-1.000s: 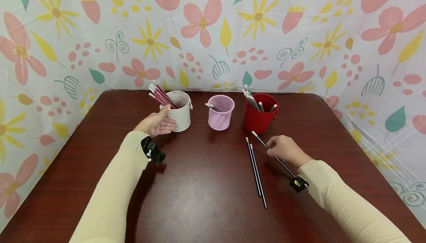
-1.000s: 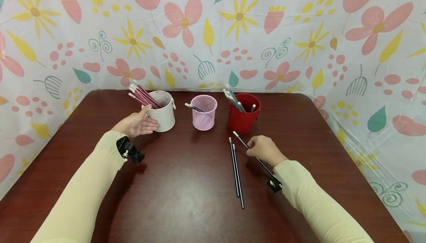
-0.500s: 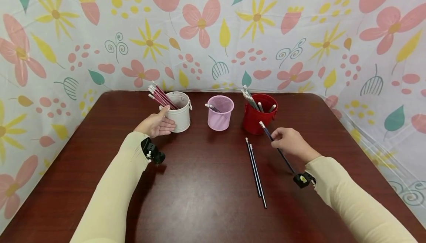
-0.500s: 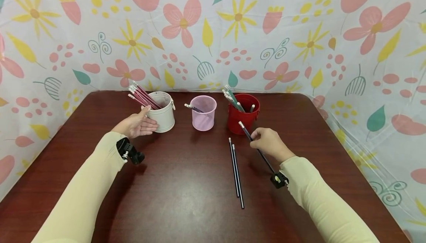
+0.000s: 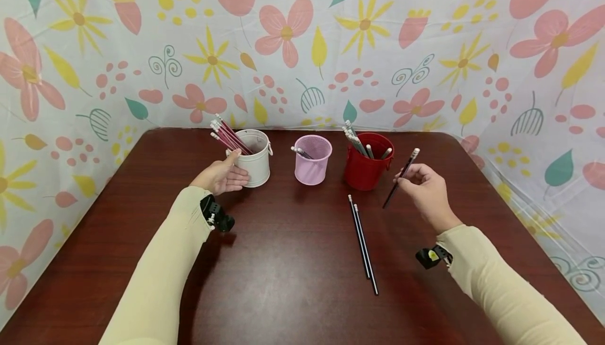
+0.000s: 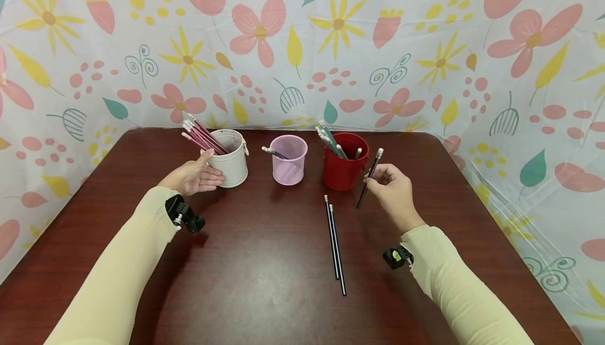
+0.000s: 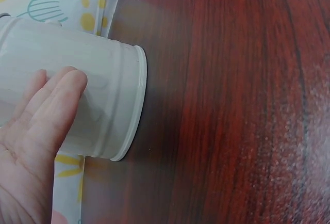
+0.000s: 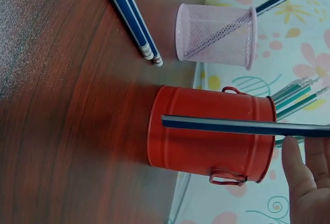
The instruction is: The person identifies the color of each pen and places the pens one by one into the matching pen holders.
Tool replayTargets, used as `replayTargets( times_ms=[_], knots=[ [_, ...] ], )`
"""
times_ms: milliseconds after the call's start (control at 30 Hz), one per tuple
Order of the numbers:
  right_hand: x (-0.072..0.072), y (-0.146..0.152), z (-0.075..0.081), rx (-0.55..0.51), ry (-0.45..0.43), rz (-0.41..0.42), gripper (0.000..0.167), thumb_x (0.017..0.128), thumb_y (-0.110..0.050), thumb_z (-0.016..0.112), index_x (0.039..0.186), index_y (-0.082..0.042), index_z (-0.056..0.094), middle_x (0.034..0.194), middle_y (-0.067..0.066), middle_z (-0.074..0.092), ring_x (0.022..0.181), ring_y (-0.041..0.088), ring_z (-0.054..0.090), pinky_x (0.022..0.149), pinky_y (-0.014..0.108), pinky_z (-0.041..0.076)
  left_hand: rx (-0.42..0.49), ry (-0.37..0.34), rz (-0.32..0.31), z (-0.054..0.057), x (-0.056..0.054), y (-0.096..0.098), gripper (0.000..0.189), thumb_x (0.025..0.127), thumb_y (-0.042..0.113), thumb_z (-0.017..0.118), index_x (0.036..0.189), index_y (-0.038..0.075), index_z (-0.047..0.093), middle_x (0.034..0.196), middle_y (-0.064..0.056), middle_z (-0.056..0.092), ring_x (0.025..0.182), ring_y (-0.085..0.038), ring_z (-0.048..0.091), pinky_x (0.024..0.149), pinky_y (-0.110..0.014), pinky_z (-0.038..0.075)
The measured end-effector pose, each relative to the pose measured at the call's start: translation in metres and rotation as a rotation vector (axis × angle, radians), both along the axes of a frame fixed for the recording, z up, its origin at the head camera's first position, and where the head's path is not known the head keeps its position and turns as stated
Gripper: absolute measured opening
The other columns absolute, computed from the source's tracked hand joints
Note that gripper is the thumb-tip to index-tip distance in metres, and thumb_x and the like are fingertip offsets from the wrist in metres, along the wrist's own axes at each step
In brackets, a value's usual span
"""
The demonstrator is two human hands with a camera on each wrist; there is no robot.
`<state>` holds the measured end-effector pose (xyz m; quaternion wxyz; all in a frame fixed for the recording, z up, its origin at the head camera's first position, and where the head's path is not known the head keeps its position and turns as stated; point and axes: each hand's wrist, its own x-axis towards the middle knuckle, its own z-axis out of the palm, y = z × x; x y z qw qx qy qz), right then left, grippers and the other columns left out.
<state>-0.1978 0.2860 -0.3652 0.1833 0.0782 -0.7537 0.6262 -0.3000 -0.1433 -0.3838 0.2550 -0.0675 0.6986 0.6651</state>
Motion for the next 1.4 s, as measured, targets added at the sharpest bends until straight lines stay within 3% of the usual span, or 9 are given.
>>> replayTargets(
  times_ms=[133,233,433,567,600,733,1000,1167,1400],
  knots=[
    [0.002,-0.002,0.001,-0.123,0.064,0.043,0.013,0.085,0.016,0.055,0.085,0.003,0.058,0.080,-0.001,0.069,0.073,0.008,0.066,0.071,0.016,0.052,0.005,0.002,-0.006,0.001,0.001,0.000,0.084,0.098,0.056,0.031,0.136,-0.018,0.035,0.132,-0.029,0.045,0.107,-0.027,0.059,0.105,-0.043,0.036],
    [0.002,-0.004,0.002,-0.156,0.091,0.062,0.017,0.085,0.017,0.053,0.082,0.001,0.058,0.080,0.001,0.069,0.074,0.009,0.066,0.072,0.017,0.052,0.009,0.000,0.000,0.002,0.002,0.000,0.083,0.099,0.056,0.032,0.135,-0.018,0.036,0.130,-0.028,0.047,0.108,-0.027,0.058,0.105,-0.043,0.036],
    [-0.002,-0.012,0.012,-0.229,0.165,0.035,0.020,0.083,0.019,0.053,0.080,0.000,0.057,0.080,0.002,0.069,0.074,0.011,0.067,0.073,0.019,0.053,0.005,0.004,-0.002,0.001,0.002,0.001,0.084,0.098,0.056,0.032,0.136,-0.018,0.035,0.134,-0.030,0.045,0.114,-0.029,0.056,0.106,-0.042,0.036],
    [-0.006,-0.020,0.018,-0.305,0.241,0.023,0.021,0.083,0.020,0.052,0.081,0.000,0.058,0.080,0.005,0.069,0.074,0.013,0.067,0.073,0.020,0.053,0.002,0.026,-0.021,-0.002,0.001,-0.002,0.087,0.096,0.060,0.037,0.133,-0.019,0.039,0.131,-0.029,0.049,0.109,-0.028,0.059,0.100,-0.039,0.043],
    [-0.006,-0.023,0.019,-0.325,0.256,0.024,0.022,0.082,0.020,0.052,0.081,-0.001,0.058,0.080,0.006,0.069,0.074,0.014,0.067,0.073,0.020,0.054,0.030,0.029,-0.038,-0.006,-0.004,-0.005,0.088,0.094,0.061,0.042,0.129,-0.019,0.044,0.126,-0.030,0.053,0.105,-0.028,0.062,0.096,-0.038,0.047],
    [-0.008,-0.034,0.021,-0.372,0.297,0.020,0.025,0.081,0.021,0.053,0.080,-0.004,0.059,0.080,0.006,0.070,0.074,0.013,0.068,0.071,0.020,0.054,0.030,0.025,-0.039,-0.006,-0.004,-0.005,0.089,0.092,0.063,0.044,0.127,-0.019,0.046,0.124,-0.029,0.055,0.104,-0.028,0.063,0.092,-0.037,0.050],
    [-0.016,-0.055,0.027,-0.335,0.314,0.005,0.015,0.083,0.017,0.058,0.091,0.006,0.064,0.083,0.003,0.072,0.077,0.011,0.068,0.072,0.019,0.053,-0.022,0.009,0.016,0.002,0.002,0.003,0.082,0.099,0.056,0.032,0.134,-0.018,0.038,0.128,-0.028,0.049,0.107,-0.028,0.059,0.104,-0.041,0.039],
    [-0.021,-0.065,0.028,-0.309,0.316,0.008,0.020,0.083,0.016,0.061,0.090,-0.002,0.065,0.085,0.001,0.072,0.081,0.011,0.069,0.077,0.021,0.053,-0.010,-0.005,0.002,0.004,0.002,0.002,0.081,0.100,0.054,0.031,0.135,-0.019,0.036,0.130,-0.029,0.047,0.112,-0.031,0.056,0.104,-0.041,0.039],
    [-0.025,-0.075,0.033,-0.322,0.341,0.002,0.021,0.081,0.015,0.064,0.086,-0.006,0.064,0.083,0.002,0.071,0.074,0.008,0.067,0.073,0.020,0.054,-0.015,-0.001,0.001,0.002,0.001,0.001,0.082,0.099,0.055,0.031,0.135,-0.018,0.037,0.131,-0.029,0.046,0.108,-0.028,0.058,0.104,-0.040,0.039]
  ],
)
